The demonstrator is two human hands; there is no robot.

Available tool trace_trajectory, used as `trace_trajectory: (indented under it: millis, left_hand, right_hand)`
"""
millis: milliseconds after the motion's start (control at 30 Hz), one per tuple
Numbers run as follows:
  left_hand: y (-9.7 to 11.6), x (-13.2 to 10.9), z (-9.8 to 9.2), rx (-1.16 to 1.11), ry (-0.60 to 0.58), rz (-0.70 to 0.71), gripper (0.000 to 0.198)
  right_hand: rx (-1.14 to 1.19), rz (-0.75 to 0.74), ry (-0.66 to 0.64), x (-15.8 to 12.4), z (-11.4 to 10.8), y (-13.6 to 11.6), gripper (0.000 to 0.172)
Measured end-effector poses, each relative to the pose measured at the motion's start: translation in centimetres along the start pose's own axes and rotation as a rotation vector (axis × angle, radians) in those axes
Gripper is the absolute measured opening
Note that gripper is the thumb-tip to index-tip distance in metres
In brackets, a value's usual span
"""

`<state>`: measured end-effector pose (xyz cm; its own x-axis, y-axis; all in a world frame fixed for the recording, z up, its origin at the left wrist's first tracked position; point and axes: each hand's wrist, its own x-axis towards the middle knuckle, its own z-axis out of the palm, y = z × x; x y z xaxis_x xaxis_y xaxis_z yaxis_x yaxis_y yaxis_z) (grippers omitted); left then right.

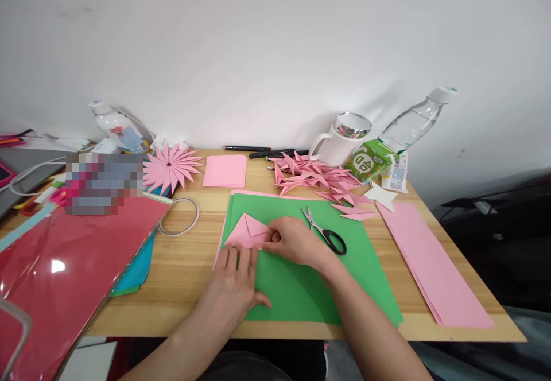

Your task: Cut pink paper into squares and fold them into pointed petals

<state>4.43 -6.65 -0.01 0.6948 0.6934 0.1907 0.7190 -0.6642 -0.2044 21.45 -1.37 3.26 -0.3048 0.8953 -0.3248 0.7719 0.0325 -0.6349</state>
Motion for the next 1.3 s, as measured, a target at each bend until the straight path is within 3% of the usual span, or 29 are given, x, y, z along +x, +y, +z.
trace_trajectory:
  millis: [233,467,833,900,1033,1067,1200,1300]
  left_hand:
    - [0.4,0.4,-0.1,-0.028,-0.055,-0.014,0.109]
    - [0.5,0.5,-0.8,0.016,-0.086,-0.013,0.109]
    - [0.5,0.5,-1.2,0.068,-0.116,-0.008,0.111]
    - [0.4,0.3,-0.9,0.043,-0.112,-0.01,0.108]
    - [-0.8,-0.5,0.2,-0.084,-0.08,0.005,0.101]
    - [-1.4,-0.7,0.5,-0.12,-0.073,0.03,0.098]
    - [-4.1,-1.0,0.8,-0.275,0.008,0.133,0.085]
    - [-5.8,-0.8,0.5,-0.402,0.056,0.17,0.049]
  right_hand:
    - [-0.015,0.029,0.014,0.0,0.1,-0.2,0.017]
    - [-0.164,0.048,0.017,-0.1,0.2,-1.0,0.012]
    - [-0.022,0.073,0.025,0.1,0.4,-1.1,0.011]
    - [0.137,0.076,0.04,0.3,0.4,-0.6,0.013]
    - [0.201,-0.045,0.425,1.1,0.6,0.8,0.015]
    - [0.185,-0.09,0.464,1.2,0.7,1.0,0.019]
    - [0.134,-0.175,0.398,1.3,1.3,1.3,0.033]
    - [0.142,-0.168,0.359,1.3,1.6,1.2,0.035]
